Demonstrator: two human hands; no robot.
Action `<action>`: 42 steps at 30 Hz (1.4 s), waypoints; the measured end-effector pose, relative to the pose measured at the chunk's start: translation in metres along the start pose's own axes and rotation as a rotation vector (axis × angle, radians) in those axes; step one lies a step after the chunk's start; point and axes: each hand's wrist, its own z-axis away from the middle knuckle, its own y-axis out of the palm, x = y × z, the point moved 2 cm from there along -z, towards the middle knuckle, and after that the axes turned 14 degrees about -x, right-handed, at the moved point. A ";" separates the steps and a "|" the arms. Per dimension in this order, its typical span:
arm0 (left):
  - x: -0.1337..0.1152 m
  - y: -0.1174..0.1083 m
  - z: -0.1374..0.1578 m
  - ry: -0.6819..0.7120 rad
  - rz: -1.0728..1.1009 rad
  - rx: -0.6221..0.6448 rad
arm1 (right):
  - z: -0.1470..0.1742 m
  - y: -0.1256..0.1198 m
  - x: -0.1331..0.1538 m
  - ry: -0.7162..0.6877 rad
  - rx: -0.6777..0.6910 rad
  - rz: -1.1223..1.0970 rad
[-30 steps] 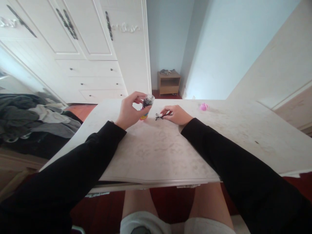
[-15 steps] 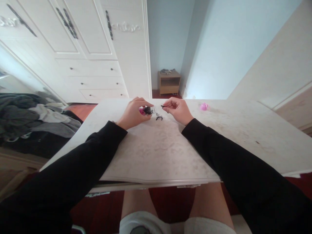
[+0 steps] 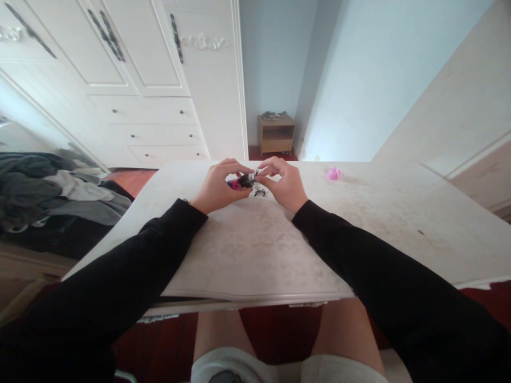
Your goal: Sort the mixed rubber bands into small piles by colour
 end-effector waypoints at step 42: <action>0.011 -0.002 0.000 -0.122 -0.011 -0.219 | -0.006 -0.011 -0.003 -0.238 0.059 0.166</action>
